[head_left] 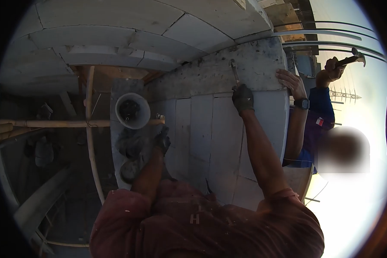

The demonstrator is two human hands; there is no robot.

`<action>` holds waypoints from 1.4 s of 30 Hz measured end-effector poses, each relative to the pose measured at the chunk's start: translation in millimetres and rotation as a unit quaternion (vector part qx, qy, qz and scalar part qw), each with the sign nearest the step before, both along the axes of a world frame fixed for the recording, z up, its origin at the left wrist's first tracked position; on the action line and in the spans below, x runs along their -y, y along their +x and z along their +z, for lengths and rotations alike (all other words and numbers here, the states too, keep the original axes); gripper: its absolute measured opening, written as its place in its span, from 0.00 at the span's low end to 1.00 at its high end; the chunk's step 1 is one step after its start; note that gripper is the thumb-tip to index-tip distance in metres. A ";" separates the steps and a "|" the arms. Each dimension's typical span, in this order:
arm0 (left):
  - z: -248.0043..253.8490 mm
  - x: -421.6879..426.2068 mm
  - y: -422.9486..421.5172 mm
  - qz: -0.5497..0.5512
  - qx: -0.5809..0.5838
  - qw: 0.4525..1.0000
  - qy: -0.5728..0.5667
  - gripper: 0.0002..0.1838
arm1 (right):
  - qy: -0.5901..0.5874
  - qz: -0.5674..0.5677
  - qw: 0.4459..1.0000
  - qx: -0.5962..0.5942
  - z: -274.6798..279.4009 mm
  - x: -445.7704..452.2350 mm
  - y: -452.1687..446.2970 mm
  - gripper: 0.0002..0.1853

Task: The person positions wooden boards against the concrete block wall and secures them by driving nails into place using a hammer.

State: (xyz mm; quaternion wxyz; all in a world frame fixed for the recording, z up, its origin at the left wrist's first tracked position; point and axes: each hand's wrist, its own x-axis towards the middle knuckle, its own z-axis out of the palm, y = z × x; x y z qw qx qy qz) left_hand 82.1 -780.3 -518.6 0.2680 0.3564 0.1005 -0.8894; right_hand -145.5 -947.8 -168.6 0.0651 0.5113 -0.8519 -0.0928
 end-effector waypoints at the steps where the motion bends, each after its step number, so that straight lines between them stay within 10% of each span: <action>1: -1.9 4.4 12.8 0.044 -0.040 0.998 0.002 0.21 | -0.006 -0.008 0.999 0.030 2.2 5.0 -1.7 0.16; 5: -27.4 20.1 60.1 -0.048 0.248 0.961 -0.116 0.20 | -0.080 0.059 0.987 0.123 -25.6 -19.9 39.8 0.15; 10: -82.4 62.3 100.0 -0.211 0.667 0.694 -0.172 0.25 | 0.088 0.021 0.956 0.279 -93.0 -165.0 101.1 0.13; 16: -183.8 134.4 125.6 -0.256 0.675 0.651 -0.235 0.30 | 0.372 -0.065 0.878 0.294 -195.3 -395.4 83.7 0.24; 18: -171.9 161.2 127.6 -0.299 0.642 0.671 -0.220 0.29 | 0.399 -0.032 0.861 0.314 -201.1 -453.9 75.9 0.24; 23: -268.9 167.3 118.9 -0.345 0.587 0.649 -0.339 0.25 | 0.383 -0.476 0.700 0.368 -168.6 -448.9 107.6 0.24; 33: -235.7 103.1 107.9 -0.316 0.532 0.675 -0.401 0.24 | 0.240 -0.468 0.713 0.465 -178.2 -479.5 126.3 0.17; 42: -67.8 36.3 173.4 -0.062 0.465 0.864 -0.180 0.19 | 0.191 -0.400 0.720 0.534 -139.8 -462.5 132.8 0.14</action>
